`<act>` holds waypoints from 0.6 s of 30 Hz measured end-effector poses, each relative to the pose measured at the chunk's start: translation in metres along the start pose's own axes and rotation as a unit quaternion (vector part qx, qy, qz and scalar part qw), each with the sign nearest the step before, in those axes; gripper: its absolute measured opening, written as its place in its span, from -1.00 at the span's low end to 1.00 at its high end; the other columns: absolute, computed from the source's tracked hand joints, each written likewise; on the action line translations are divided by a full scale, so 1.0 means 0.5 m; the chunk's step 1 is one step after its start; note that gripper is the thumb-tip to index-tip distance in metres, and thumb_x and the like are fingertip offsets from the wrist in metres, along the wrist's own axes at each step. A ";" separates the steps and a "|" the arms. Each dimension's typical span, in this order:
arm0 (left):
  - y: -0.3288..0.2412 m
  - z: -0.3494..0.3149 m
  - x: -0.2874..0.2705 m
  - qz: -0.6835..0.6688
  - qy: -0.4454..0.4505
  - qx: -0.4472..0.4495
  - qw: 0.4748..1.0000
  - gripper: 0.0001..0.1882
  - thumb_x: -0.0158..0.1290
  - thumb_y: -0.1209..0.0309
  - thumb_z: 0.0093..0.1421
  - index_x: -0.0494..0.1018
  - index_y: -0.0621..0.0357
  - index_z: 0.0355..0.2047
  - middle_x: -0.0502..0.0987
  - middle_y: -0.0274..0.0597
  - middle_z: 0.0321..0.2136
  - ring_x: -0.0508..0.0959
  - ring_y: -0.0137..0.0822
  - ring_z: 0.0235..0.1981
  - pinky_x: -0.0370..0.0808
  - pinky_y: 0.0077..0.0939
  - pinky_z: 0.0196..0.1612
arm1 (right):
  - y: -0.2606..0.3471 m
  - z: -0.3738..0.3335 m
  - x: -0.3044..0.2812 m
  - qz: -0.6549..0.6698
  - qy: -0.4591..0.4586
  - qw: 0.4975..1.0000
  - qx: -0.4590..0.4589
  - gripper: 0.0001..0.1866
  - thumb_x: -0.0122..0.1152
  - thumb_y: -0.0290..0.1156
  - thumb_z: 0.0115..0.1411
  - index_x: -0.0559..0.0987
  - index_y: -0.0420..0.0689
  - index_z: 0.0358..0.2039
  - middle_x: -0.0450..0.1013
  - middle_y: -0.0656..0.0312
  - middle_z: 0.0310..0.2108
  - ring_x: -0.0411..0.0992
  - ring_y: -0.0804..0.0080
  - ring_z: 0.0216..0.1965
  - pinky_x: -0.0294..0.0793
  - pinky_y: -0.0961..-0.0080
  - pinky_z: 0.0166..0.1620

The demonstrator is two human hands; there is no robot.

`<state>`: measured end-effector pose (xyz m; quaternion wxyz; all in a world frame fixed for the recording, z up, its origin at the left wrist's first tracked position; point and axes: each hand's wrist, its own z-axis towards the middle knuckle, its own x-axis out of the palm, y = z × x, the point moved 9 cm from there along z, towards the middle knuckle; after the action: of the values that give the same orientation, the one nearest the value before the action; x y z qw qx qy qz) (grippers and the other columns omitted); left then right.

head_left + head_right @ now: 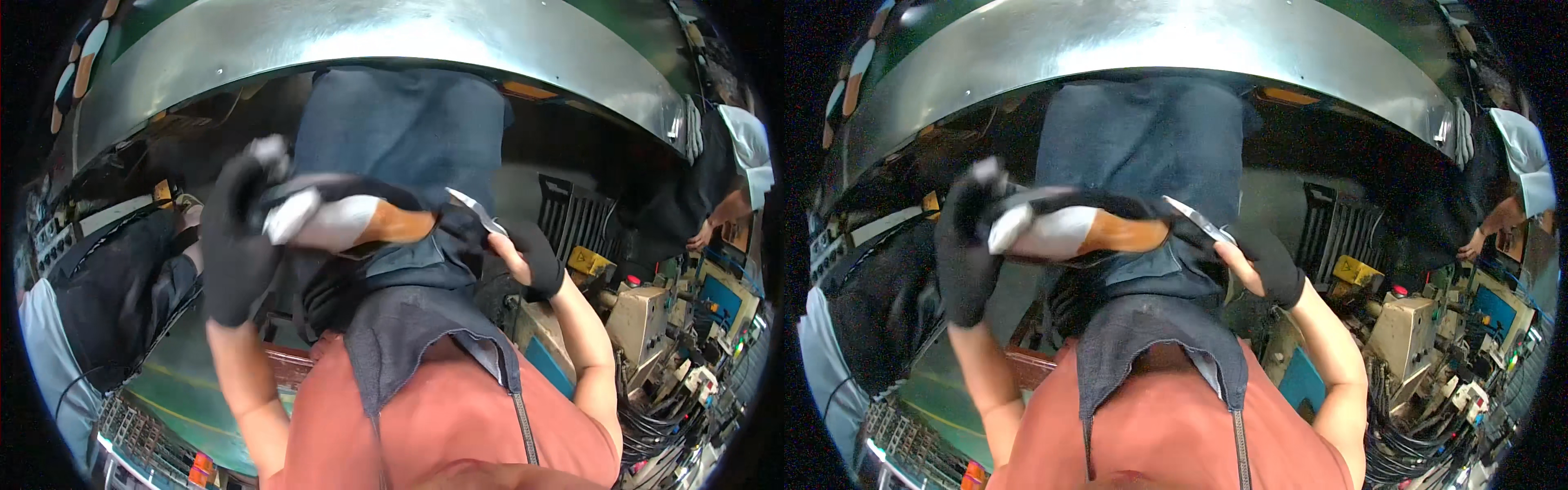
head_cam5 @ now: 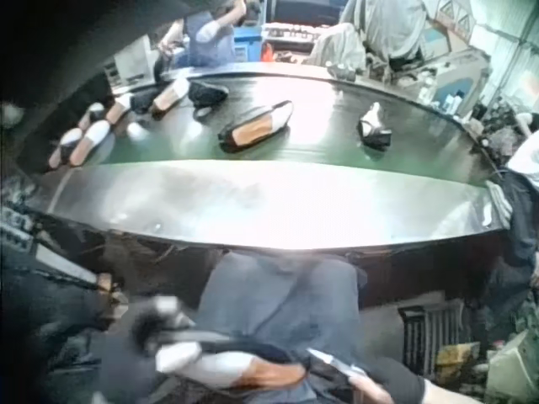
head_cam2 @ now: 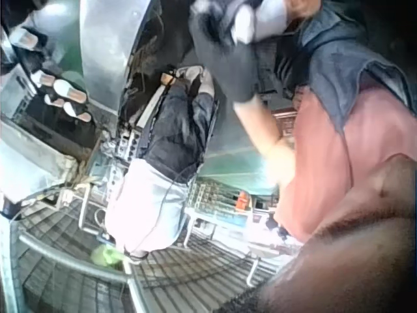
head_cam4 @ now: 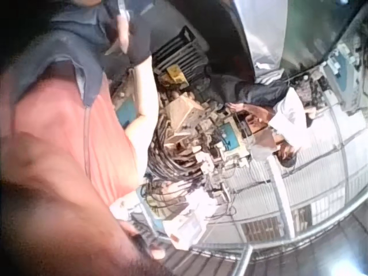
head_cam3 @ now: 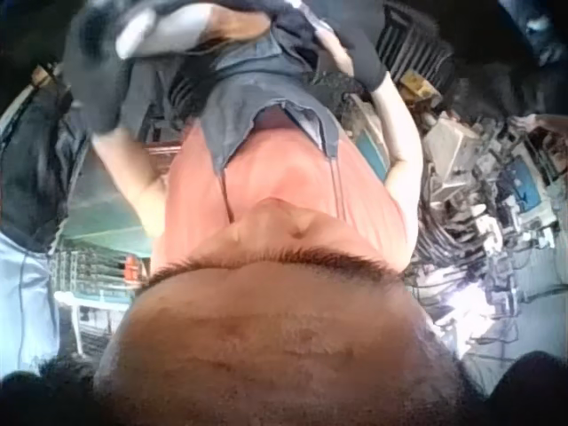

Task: The person repeatedly picks up black shoes from a conveyor belt, places them on their lap, and uses a curved metal tool to scrape and trim the white sole edges. After each shoe, they return it to the belt and continue the process with the next shoe.

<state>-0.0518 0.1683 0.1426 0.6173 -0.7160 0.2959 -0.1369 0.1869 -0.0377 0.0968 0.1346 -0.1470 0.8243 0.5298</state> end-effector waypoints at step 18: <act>0.193 -0.068 0.306 0.158 0.094 0.070 0.980 -0.13 0.15 0.25 0.14 -0.05 0.44 0.28 -0.01 0.28 0.30 -0.04 0.07 0.36 -0.09 -0.24 0.36 | 0.069 0.041 0.025 -0.384 0.122 0.915 0.016 -0.67 0.01 -0.15 0.26 0.50 -0.19 -0.40 0.43 -0.03 -0.45 0.46 -0.02 -0.37 0.44 0.20 -0.34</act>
<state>0.0248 0.0442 0.0305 0.6495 -0.5989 0.4516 -0.1248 0.1634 -0.0066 0.1126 0.2279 -0.5135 0.7230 0.4022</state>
